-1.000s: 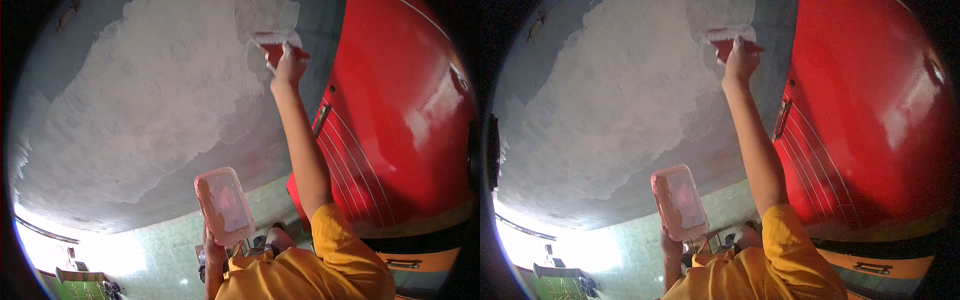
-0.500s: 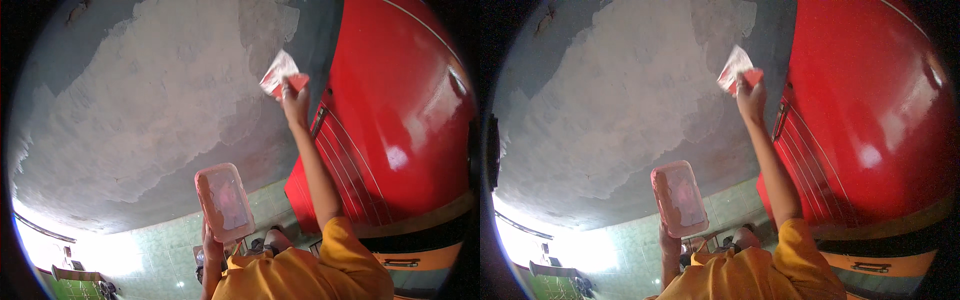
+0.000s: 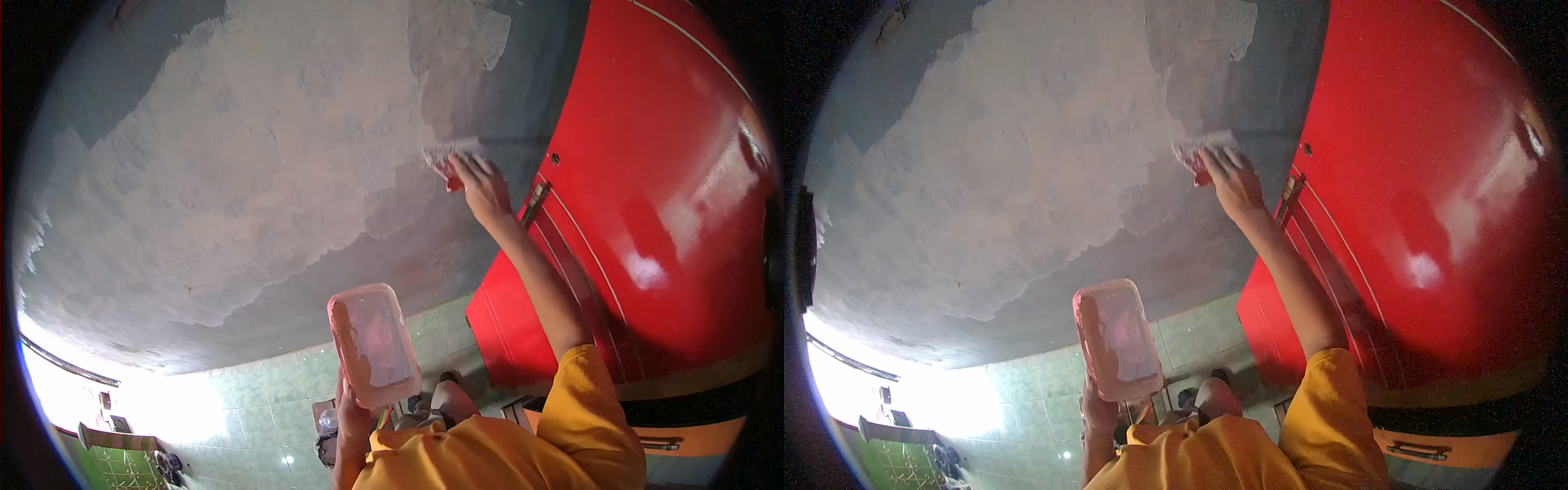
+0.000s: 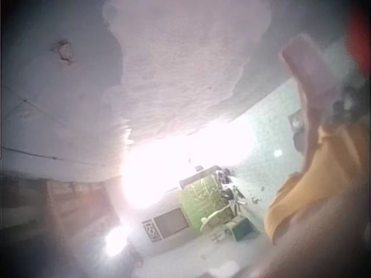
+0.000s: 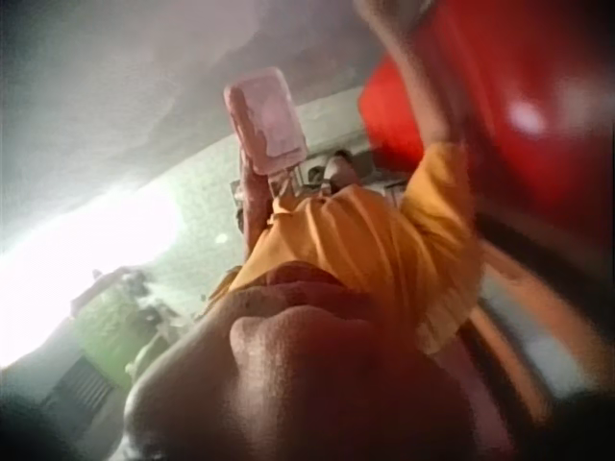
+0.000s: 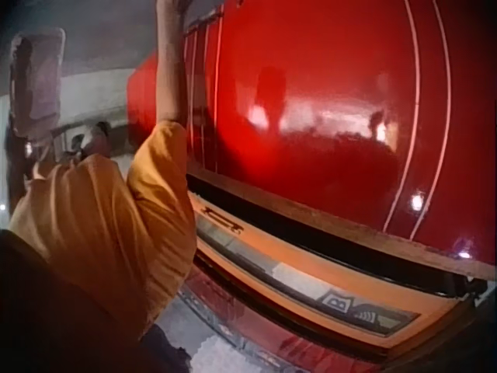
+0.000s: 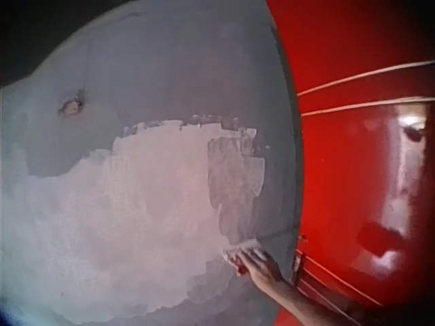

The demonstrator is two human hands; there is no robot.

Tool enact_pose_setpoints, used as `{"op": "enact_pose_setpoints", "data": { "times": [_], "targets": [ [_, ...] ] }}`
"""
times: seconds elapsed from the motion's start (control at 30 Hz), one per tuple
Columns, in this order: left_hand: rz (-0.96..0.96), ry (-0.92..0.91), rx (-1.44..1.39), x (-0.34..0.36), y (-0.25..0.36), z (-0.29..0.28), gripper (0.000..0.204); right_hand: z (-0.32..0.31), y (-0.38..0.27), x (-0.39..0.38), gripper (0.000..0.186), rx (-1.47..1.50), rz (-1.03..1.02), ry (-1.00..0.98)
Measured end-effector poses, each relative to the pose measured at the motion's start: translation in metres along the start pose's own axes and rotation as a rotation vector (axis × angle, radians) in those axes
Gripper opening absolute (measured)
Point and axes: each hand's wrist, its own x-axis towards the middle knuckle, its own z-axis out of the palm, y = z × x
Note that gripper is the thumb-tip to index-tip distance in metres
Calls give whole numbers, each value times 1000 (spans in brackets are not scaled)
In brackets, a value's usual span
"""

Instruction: The person uses a putty knife to scoop plaster from a plastic container and apply it to a grey wall with smoothing strokes.

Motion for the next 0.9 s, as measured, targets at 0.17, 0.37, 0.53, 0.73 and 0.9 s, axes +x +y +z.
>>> {"op": "enact_pose_setpoints", "data": {
  "times": [0.17,0.37,0.53,0.73,0.9],
  "targets": [
    [36,18,30,3,-9,-16,67,-29,-4,46,59,99,66,34],
    [34,-12,-35,0,-8,-4,61,-23,14,98,55,58,62,121],
    [46,45,-58,2,-16,-6,63,35,11,-58,46,139,47,-228],
    [50,19,-34,-4,-7,-12,65,-34,0,90,46,137,40,158],
    [5,62,-65,-4,-8,-7,79,-5,13,103,53,52,-31,154]
  ]
}}
